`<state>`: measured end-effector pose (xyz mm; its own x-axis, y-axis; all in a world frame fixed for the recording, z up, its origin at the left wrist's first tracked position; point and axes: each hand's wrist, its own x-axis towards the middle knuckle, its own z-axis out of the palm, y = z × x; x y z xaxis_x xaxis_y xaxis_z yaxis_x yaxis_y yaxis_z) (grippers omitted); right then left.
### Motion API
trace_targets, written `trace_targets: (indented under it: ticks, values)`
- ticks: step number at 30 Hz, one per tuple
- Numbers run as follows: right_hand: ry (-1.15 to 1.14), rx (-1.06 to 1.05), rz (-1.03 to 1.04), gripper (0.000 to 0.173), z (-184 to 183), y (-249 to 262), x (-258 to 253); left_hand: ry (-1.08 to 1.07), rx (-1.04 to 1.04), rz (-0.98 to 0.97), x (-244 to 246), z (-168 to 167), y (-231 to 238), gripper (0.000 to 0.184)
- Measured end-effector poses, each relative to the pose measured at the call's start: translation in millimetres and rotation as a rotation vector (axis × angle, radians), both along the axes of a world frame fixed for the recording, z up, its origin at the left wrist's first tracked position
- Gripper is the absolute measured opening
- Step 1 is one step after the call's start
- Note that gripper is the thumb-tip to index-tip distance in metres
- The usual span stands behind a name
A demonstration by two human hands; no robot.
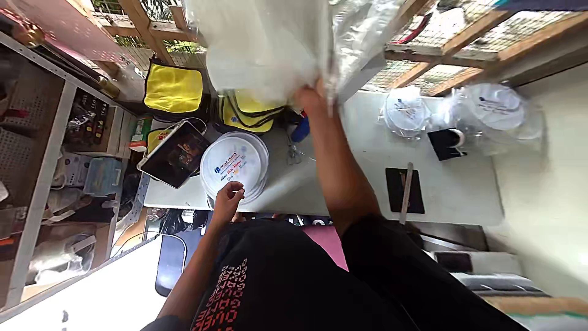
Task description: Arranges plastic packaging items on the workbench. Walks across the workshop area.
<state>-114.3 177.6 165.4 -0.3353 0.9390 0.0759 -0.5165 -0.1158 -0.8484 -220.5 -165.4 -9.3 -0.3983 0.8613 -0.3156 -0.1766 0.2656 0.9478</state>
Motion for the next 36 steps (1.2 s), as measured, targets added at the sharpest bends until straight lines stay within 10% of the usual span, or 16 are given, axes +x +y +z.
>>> trace_targets:
  ticks: [9,16,26,32,36]
  values:
    - [0.014,-0.644,-0.264,0.054,-159.8,-28.8,-134.8,-0.051,-0.029,0.026,-66.0,-16.5,-50.3,0.019]
    - [0.011,-0.718,-0.295,0.054,-125.7,-21.0,-135.5,-0.04,-0.123,-0.059,-97.0,-17.9,-58.5,0.021]
    - [-0.114,-0.823,-0.283,0.084,-77.8,-75.3,-68.1,0.021,-0.254,-0.333,-100.6,-8.9,-31.1,0.018]
    - [-0.389,-0.388,-0.017,0.049,-92.2,-199.3,36.6,0.066,-0.27,-0.543,-86.7,-7.3,-16.6,0.019]
    - [-0.546,-0.462,0.001,0.039,-149.4,-293.8,132.7,0.122,-0.313,-0.656,-74.5,-11.1,-13.0,0.023]
